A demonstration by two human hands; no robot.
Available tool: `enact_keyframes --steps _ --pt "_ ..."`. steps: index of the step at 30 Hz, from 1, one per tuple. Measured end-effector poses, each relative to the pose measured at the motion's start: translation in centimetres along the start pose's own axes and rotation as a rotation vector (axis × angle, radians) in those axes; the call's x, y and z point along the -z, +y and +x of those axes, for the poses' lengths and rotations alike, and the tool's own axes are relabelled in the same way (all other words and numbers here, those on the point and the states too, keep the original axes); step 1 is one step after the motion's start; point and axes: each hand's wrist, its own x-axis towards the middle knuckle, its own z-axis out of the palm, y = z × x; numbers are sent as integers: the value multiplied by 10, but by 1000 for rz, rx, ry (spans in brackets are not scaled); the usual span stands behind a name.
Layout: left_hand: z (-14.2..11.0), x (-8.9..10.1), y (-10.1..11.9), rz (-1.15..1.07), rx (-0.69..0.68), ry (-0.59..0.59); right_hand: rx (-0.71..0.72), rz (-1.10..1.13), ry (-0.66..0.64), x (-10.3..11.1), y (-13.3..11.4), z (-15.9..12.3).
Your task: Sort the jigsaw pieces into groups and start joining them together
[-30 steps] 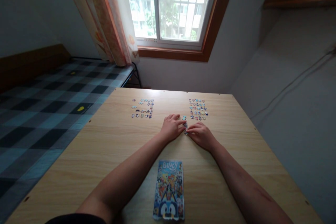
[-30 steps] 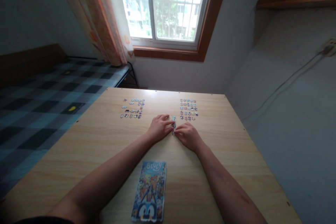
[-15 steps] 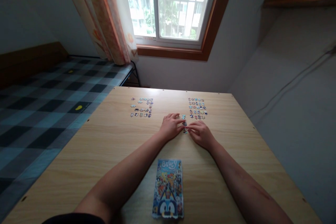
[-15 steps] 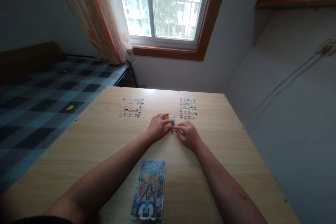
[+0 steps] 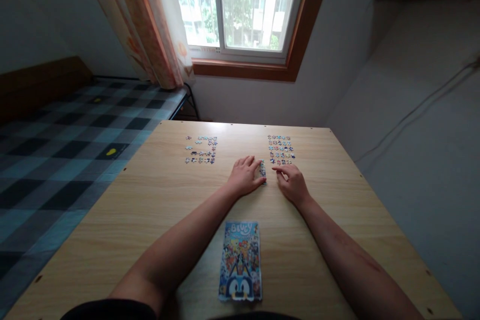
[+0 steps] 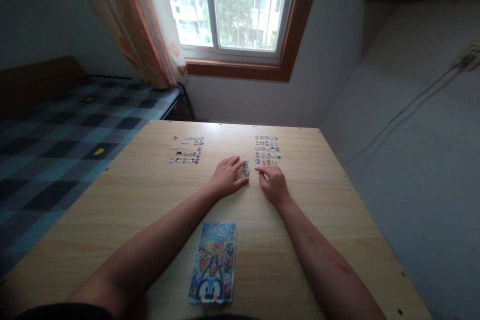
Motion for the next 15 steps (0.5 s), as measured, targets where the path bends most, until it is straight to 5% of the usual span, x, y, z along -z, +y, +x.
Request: enact_keyframes --steps 8,15 --pt "4 1 -7 -169 90 129 -16 -29 6 0 1 0" --pt "7 -5 -3 -48 100 124 3 -202 -105 2 -5 -2"
